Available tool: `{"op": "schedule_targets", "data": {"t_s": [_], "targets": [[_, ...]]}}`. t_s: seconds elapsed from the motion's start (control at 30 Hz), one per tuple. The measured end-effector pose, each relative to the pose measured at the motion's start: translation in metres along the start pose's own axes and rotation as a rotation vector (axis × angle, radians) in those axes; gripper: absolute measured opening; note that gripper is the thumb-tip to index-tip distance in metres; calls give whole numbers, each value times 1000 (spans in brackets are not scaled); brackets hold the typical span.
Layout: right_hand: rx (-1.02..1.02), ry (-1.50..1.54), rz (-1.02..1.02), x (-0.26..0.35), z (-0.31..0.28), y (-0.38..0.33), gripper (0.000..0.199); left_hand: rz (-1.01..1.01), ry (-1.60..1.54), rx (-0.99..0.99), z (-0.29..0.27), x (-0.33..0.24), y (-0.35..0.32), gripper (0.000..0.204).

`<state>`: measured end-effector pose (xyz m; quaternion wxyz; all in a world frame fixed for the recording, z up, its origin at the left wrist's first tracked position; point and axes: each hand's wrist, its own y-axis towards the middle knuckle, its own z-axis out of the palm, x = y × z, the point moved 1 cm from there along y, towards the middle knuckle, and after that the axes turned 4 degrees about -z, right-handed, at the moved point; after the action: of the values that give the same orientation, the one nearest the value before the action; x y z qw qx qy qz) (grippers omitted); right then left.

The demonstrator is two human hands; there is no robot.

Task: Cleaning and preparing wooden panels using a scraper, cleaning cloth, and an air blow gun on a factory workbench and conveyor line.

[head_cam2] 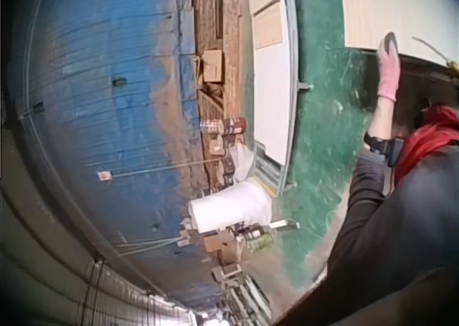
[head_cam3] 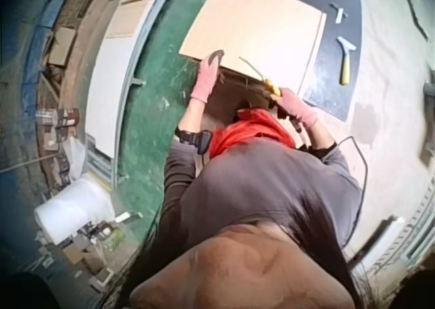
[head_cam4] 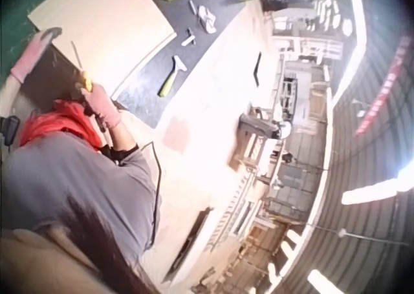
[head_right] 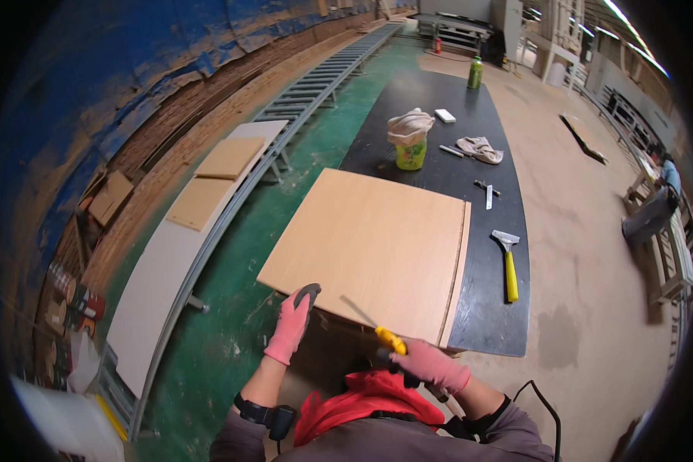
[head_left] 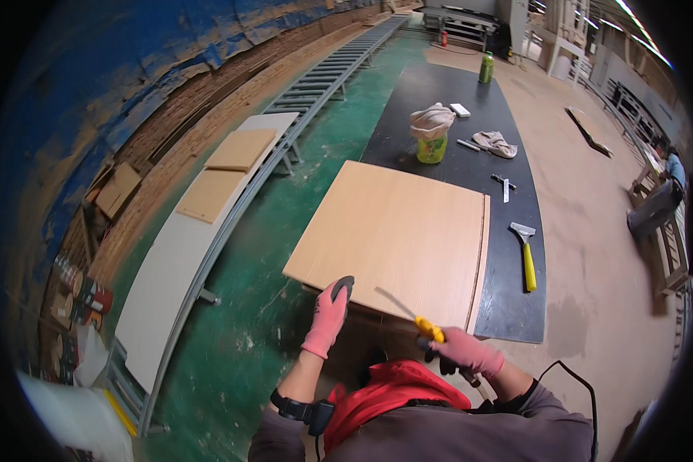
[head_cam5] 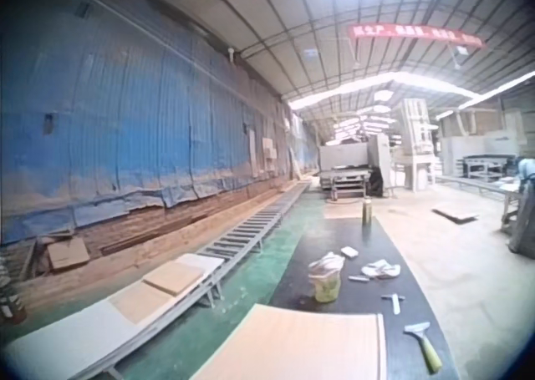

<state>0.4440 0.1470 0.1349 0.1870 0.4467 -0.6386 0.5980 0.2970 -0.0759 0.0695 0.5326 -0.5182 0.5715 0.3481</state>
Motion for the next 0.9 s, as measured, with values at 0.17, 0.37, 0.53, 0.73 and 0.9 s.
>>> {"op": "schedule_targets", "data": {"t_s": [0.17, 0.37, 0.53, 0.73, 0.9], "targets": [[28, -5, 33, 34, -46, 64, 32, 257, 326, -192, -21, 19, 90, 31], [-271, 140, -21, 62, -97, 104, 34, 279, 1044, -369, -37, 48, 207, 53], [-236, 186, 104, 54, -95, 83, 31, 42, 877, -167, -28, 48, 264, 63], [-357, 208, 142, 36, -79, 46, 38, 66, 762, -57, -37, 50, 284, 62], [-550, 502, 283, -3, -40, 19, 39, 82, 698, 30, -50, 57, 291, 56]]}}
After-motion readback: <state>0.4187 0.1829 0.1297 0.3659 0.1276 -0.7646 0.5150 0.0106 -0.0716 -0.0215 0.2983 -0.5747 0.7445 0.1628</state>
